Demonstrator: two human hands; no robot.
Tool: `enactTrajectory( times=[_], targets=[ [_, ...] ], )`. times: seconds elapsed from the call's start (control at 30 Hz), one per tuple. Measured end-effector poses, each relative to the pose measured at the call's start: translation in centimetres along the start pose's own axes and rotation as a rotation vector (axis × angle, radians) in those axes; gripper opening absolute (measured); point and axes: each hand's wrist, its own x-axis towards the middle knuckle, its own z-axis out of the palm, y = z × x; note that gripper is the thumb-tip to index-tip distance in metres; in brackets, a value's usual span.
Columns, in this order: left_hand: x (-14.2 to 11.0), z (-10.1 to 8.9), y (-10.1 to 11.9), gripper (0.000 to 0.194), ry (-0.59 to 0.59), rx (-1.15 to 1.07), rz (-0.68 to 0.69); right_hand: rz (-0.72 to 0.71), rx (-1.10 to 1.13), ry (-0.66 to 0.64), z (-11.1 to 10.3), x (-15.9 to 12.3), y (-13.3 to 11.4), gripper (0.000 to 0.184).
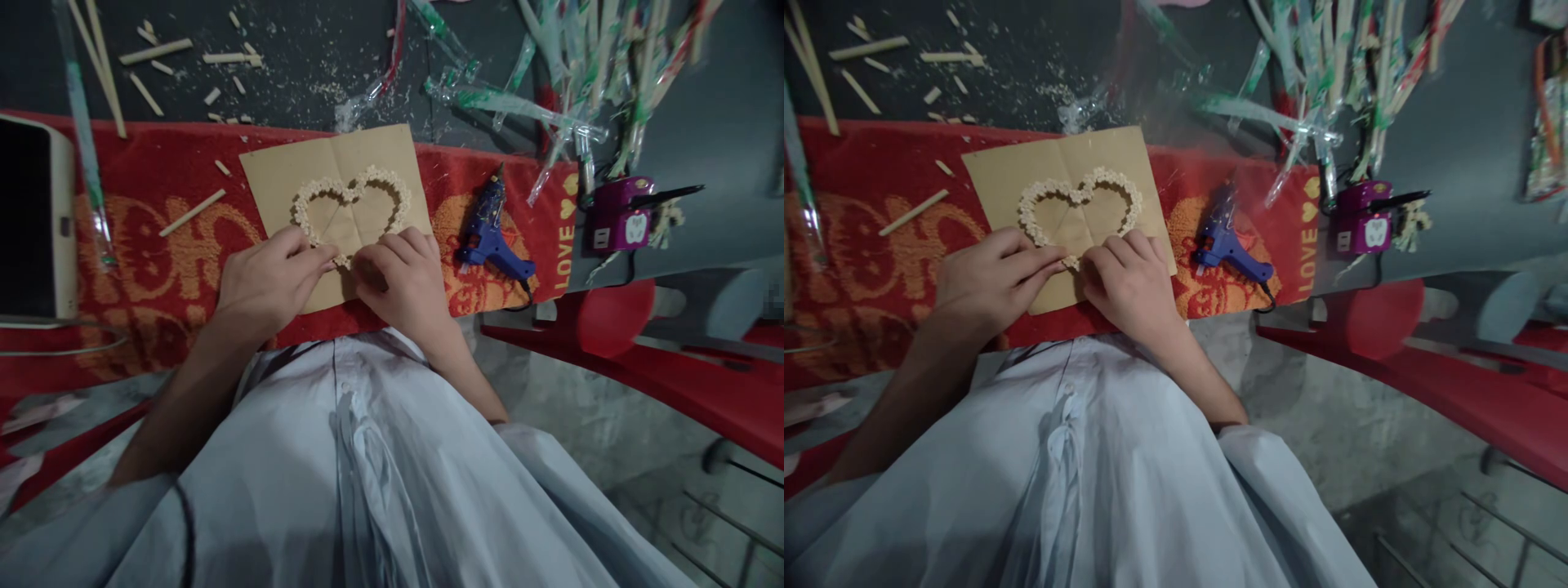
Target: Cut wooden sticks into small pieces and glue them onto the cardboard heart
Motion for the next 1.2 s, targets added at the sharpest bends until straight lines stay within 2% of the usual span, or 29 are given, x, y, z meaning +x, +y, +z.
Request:
enactTrajectory(
  times=[0.33, 0.57, 0.8, 1.03, 1.2],
  targets=[
    [0.1, 0.0, 0.0, 0.025, -0.016, 0.017, 0.000, 0.006, 0.010, -0.011, 0.1, -0.1, 0.0, 0.011],
    [-0.2, -0.8, 0.5, 0.037, -0.117, 0.121, -0.003, 0.006, 0.023, -0.010, 0.0, -0.3, 0.2, 0.015],
    [-0.1, -0.8, 0.3, 0.037, -0.138, 0.134, 0.000, -0.033, -0.003, 0.013, 0.4, -0.3, 0.4, 0.017],
    [-0.3, -0.8, 0.3, 0.037, -0.075, 0.117, 0.036, -0.007, 0.013, 0.014, 0.0, -0.3, 0.3, 0.019],
    [-0.9, -1.7, 0.5, 0.036, 0.076, 0.044, -0.001, -0.014, 0.035, 0.048, -0.6, -0.5, 0.6, 0.022]
  ],
)
